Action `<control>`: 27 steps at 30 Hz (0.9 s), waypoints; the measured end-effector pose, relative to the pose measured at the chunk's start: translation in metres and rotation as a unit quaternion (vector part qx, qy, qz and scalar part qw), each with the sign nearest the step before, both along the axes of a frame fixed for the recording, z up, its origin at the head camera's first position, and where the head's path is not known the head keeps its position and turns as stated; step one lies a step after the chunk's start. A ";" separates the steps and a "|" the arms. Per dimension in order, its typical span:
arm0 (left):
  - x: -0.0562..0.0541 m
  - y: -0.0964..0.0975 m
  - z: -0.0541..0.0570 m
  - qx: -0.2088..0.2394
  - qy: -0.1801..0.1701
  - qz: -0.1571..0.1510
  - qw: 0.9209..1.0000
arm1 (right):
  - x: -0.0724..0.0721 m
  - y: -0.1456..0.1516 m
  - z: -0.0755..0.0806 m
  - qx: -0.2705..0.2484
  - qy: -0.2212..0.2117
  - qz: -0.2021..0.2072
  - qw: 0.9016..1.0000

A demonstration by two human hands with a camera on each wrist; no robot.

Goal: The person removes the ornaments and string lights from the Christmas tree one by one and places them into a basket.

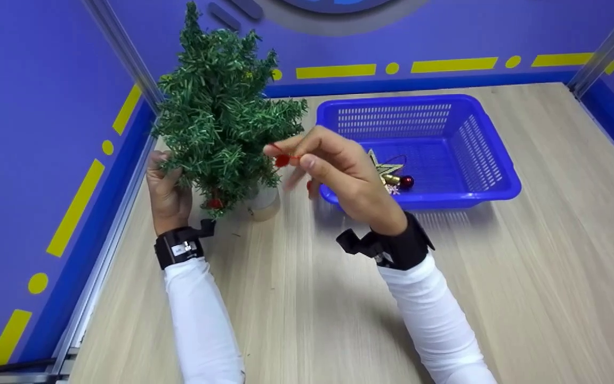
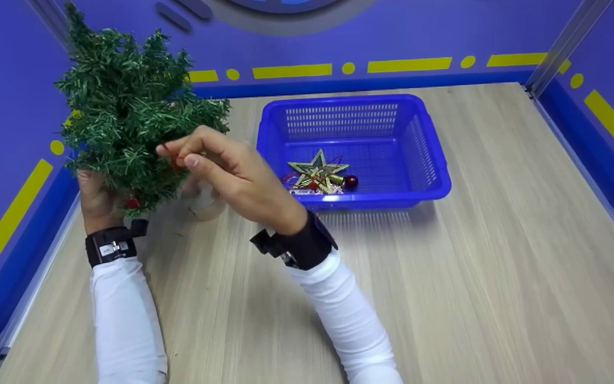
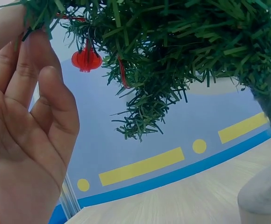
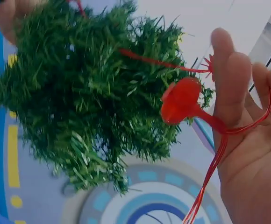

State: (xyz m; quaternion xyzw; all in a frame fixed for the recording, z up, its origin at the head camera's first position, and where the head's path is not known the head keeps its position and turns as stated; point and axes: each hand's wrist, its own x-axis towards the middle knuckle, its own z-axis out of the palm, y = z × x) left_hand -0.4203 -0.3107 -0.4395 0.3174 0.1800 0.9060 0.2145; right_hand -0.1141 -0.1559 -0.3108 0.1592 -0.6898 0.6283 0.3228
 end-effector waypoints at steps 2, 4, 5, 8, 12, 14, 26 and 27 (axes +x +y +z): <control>0.000 0.001 0.001 -0.003 0.006 0.001 1.000 | 0.001 0.000 0.001 0.013 0.018 -0.004 1.000; 0.000 0.002 0.002 -0.005 0.012 0.002 1.000 | 0.001 0.000 0.000 0.022 0.032 0.006 0.999; 0.000 0.003 0.002 -0.006 0.014 0.005 1.000 | 0.001 0.000 0.001 0.023 0.034 0.015 0.999; -0.001 0.003 0.002 -0.008 0.016 0.008 1.000 | 0.001 -0.001 0.000 0.018 0.033 0.036 0.999; -0.001 0.003 0.002 -0.010 0.012 0.007 1.000 | 0.002 -0.001 0.000 -0.019 0.045 0.057 0.997; -0.001 0.003 0.002 -0.010 0.012 0.006 1.000 | 0.003 -0.002 0.001 -0.031 0.055 0.071 0.996; -0.001 0.000 0.001 -0.016 0.009 0.018 1.000 | 0.013 -0.008 0.004 0.013 0.036 0.222 0.974; -0.001 0.000 0.000 -0.015 0.012 0.018 1.000 | 0.013 -0.008 0.004 0.018 0.032 0.228 0.973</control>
